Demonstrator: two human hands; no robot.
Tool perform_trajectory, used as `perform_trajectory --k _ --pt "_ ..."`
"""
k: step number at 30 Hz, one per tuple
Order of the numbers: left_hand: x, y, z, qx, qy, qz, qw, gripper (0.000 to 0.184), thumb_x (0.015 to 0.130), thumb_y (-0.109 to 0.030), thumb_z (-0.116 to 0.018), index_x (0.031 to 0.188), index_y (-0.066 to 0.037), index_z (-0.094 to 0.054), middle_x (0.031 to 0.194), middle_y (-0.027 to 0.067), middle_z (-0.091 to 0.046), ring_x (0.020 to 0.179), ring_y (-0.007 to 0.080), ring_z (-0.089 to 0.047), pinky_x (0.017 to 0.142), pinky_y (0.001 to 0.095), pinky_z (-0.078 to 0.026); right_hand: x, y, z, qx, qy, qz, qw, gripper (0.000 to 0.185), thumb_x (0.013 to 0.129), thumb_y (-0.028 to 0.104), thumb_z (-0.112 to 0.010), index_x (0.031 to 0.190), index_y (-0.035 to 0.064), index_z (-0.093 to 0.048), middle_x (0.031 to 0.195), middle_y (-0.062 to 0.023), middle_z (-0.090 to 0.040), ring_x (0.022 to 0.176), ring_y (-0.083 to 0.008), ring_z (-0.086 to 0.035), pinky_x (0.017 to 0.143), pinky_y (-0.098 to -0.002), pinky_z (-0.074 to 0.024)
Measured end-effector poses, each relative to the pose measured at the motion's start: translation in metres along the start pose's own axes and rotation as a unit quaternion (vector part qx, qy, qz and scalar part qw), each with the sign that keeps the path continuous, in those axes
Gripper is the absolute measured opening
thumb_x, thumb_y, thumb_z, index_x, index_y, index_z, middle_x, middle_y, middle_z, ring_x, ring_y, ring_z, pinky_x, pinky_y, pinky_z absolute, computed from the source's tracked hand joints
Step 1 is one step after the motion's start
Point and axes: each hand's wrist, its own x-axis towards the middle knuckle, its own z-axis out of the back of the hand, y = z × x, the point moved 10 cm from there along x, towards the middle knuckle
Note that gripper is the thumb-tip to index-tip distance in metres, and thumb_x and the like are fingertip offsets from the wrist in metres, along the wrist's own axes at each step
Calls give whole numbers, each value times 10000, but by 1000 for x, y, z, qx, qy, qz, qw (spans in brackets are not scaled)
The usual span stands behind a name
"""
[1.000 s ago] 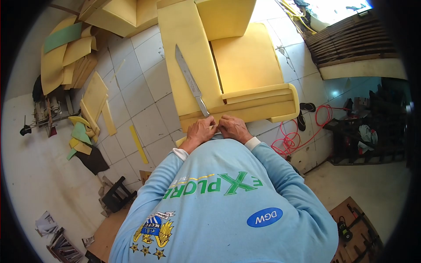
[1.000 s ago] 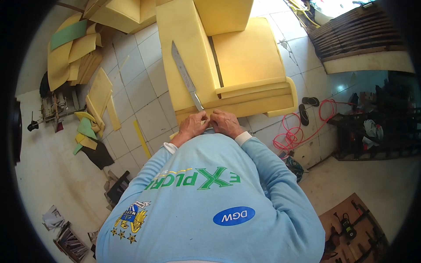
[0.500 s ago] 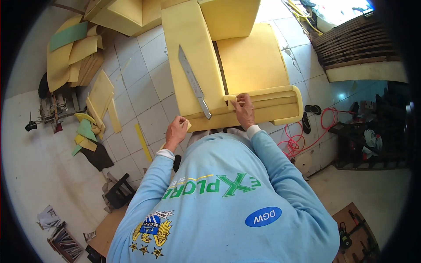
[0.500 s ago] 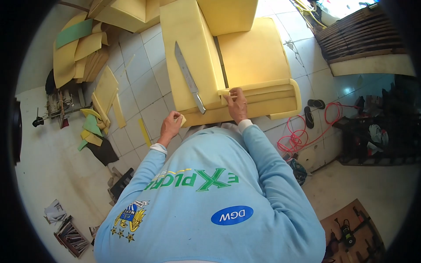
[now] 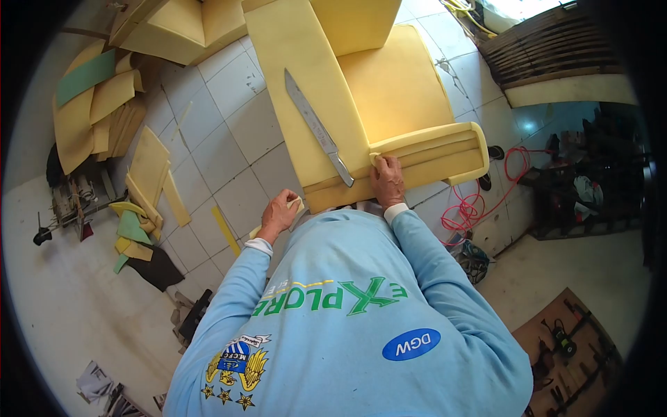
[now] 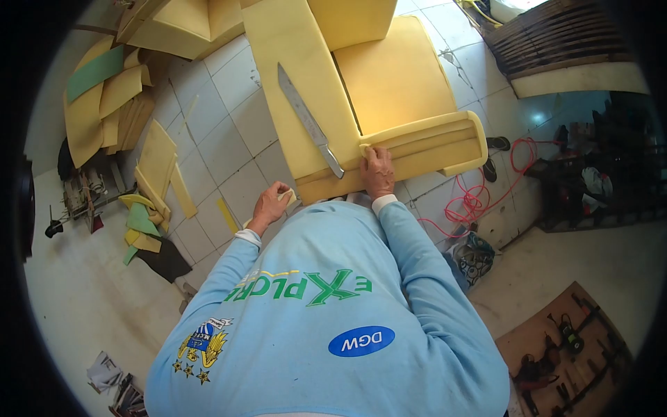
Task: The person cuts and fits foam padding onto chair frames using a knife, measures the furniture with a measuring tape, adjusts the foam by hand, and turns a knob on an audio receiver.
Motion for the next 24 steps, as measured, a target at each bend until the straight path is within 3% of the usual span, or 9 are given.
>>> perform_trajectory --k 5,11,12,15,16,19,22,24 --pt "13 9 10 17 27 -22 999 309 958 -341 -664 1156 -105 -662 1182 88 -738 1115 295 -694 930 406 -546 4 4 -21 -163 45 26 985 183 926 159 -604 1044 64 -707 1078 -155 -604 968 -365 -612 838 -472 -513" --pt "13 3 32 -4 4 -43 999 317 957 -339 -666 1153 -91 -664 1179 113 -736 1110 312 -694 935 410 -544 22 -12 -33 -261 67 -107 957 218 931 225 -584 921 103 -765 1028 -137 -599 911 -363 -644 767 -508 -531" --pt "10 9 32 -7 4 -38 999 315 958 -334 -666 1155 -88 -664 1181 114 -735 1114 310 -693 939 408 -543 24 -15 -32 -243 129 -134 952 269 939 290 -567 1025 132 -767 1084 -175 -655 997 -385 -667 841 -517 -541" --pt "11 24 27 -9 1 -36 999 308 960 -319 -665 1157 -82 -661 1185 116 -735 1126 307 -691 950 402 -541 26 -21 -27 -149 268 -143 941 341 945 318 -531 1167 145 -723 1128 -189 -708 1067 -373 -675 928 -490 -536" --pt "9 33 23 -6 0 -30 1000 306 960 -314 -665 1157 -81 -660 1185 116 -735 1128 306 -691 952 400 -540 23 -24 -24 -123 304 -123 937 404 947 315 -507 1285 182 -682 1171 -200 -719 1125 -352 -674 991 -468 -523" --pt "0 46 15 -20 1 -5 1000 300 958 -302 -668 1157 -77 -656 1179 122 -736 1130 310 -690 952 399 -540 21 -47 -33 -94 263 -89 956 409 972 318 -481 1317 208 -672 1064 -169 -749 938 -350 -729 910 -466 -561" --pt "-12 61 7 -25 5 19 1000 297 959 -300 -669 1157 -78 -656 1174 124 -738 1126 312 -692 954 399 -539 18 -35 -33 -6 390 -228 892 409 995 324 -466 1334 203 -659 959 -153 -763 722 -327 -740 798 -460 -592" --pt "-14 63 -2 -24 14 28 999 294 959 -296 -670 1157 -79 -656 1168 125 -740 1118 313 -694 954 401 -539 20 -33 -38 -40 396 -204 894 411 1003 326 -441 1318 190 -668 921 -144 -764 632 -303 -722 747 -455 -596"
